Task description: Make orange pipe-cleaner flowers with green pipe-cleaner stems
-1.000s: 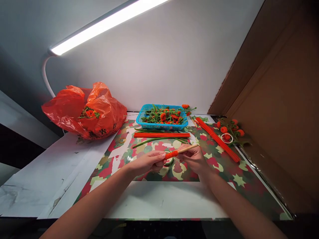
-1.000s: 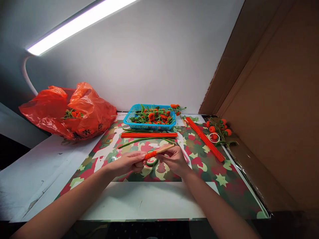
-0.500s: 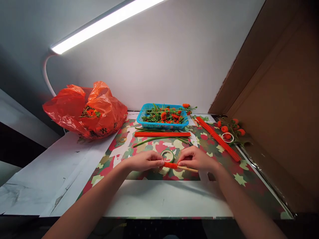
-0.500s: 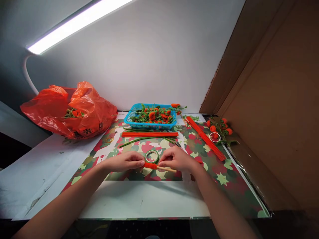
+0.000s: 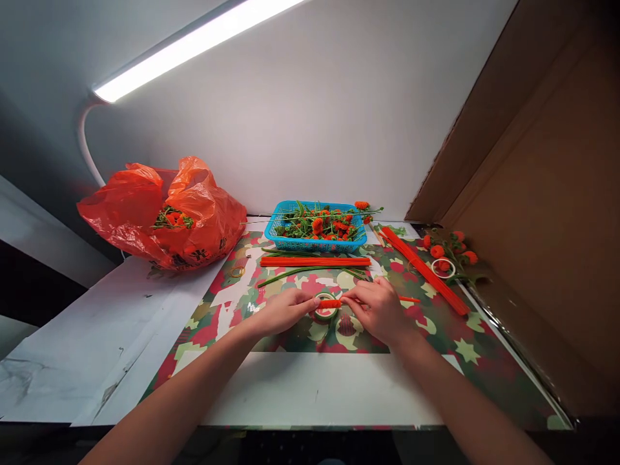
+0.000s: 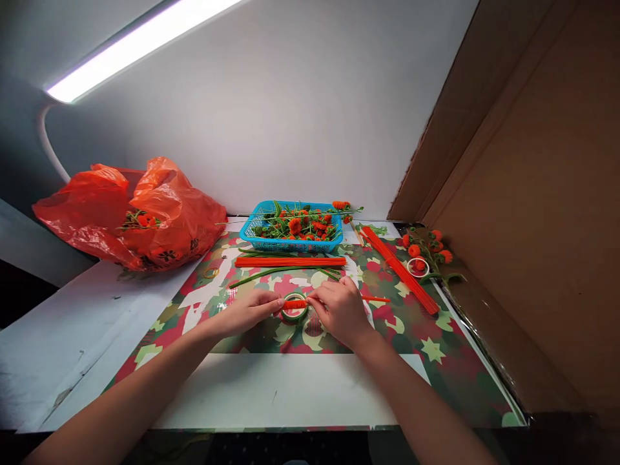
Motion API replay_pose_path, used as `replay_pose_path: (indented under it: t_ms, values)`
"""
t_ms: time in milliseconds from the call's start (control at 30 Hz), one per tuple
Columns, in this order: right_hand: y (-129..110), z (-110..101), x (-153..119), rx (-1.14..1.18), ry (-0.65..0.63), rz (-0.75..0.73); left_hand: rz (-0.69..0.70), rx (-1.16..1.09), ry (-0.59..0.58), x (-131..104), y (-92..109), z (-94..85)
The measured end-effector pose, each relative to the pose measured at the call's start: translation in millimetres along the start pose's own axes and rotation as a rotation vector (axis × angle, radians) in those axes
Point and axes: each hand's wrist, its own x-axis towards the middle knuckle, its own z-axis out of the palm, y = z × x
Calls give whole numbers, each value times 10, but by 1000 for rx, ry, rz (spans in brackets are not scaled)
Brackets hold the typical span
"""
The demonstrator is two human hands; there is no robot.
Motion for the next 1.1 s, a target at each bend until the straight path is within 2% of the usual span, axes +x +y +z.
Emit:
replay_pose_path:
  t_ms: [100,300,433,600,800,900,1033,1100]
  values:
    - [-19,15,-7,-71,73,-55,-3,-42,35,10,26,50]
    - [-76,57,-13,-155,150,-94,-24,-5,206,52,13,126]
    - [-112,85,-25,-123,152,-54,38,9,334,67,10,148]
    - [-127,87,-35,-20,180,-51,38,-76,399,69,25,176]
    - [-138,69,-38,176,174,-1,-72,-455,270,85,3,194]
    - [-157,58,-36,354,172,46,-30,-527,239,99,-24,186]
    - [-124,6,-2,603,-52,124,123,-398,157,87,-47,125]
    - [-85,-26,23,646,-162,135,171,-300,86,70,-57,72]
